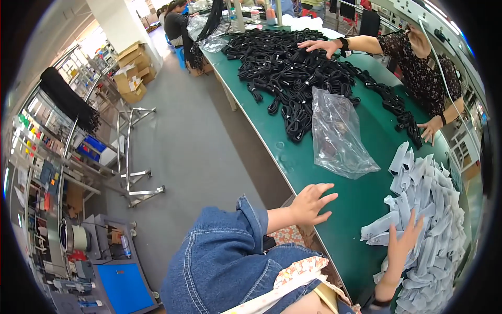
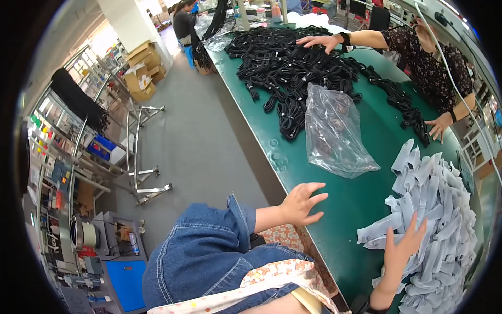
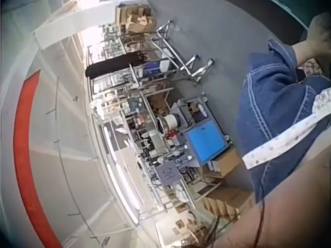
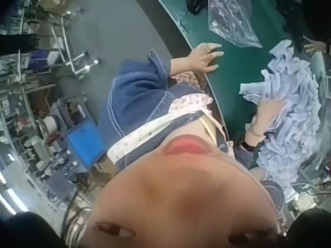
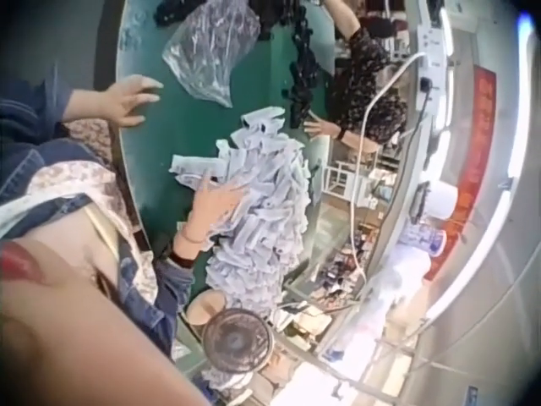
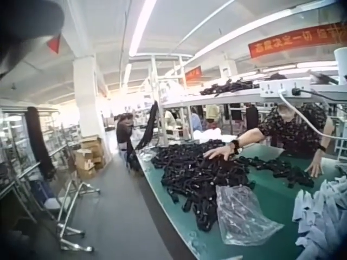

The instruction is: Packaging small white items into plastic bags at a factory workstation.

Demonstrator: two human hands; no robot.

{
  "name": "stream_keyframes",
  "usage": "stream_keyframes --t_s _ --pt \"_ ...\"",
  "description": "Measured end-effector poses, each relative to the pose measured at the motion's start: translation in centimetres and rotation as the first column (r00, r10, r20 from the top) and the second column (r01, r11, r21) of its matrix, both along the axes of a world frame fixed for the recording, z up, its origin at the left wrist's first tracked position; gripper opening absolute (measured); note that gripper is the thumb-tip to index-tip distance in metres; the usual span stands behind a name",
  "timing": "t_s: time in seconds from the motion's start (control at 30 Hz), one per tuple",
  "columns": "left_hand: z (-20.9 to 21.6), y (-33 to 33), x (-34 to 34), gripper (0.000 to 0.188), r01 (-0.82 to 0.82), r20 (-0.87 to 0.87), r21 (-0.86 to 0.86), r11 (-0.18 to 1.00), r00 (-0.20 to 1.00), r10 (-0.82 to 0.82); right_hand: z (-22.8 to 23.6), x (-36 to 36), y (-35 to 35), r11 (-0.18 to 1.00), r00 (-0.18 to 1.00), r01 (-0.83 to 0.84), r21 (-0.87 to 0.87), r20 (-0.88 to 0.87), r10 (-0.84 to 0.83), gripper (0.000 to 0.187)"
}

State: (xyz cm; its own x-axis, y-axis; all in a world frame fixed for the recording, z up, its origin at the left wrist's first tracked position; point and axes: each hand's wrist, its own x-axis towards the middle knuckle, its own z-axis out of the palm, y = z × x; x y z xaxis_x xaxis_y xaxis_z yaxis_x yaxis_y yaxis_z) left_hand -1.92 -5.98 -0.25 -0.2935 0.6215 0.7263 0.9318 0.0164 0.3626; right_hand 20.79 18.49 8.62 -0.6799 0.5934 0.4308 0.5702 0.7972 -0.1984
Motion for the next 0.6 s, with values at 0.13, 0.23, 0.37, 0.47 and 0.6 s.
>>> stream_keyframes --t_s 0.13,0.23,0.37,0.47,0.6 --pt "0.0 0.1 0.4 0.060 -0.033 0.115 -0.110 0.993 0.992 0.046 -3.5 -6.6 1.5 0.935 0.936 0.322 -0.150 0.195 -0.291 0.070" --pt "0.3 0.8 0.4 0.062 -0.004 0.170 -0.191 0.982 0.985 0.037 -4.5 -6.3 -0.8 0.913 0.833 0.388 -0.128 0.473 -0.288 0.060" --pt "0.5 1.0 -0.2 0.060 -0.062 0.113 -0.190 0.980 0.990 0.085 -5.1 -5.0 -3.5 0.982 0.958 0.043 -0.183 0.287 0.012 0.050" --pt "0.6 1.1 -0.6 0.056 -0.091 0.003 -0.098 0.991 0.996 0.092 -4.5 -2.9 -5.3 0.976 0.960 -0.139 -0.167 0.221 0.174 0.043" --pt "0.3 2.0 0.3 0.053 -0.064 0.069 -0.195 0.979 0.995 0.079 -5.1 1.0 -6.0 0.971 0.969 -0.162 -0.178 0.156 0.191 0.040"
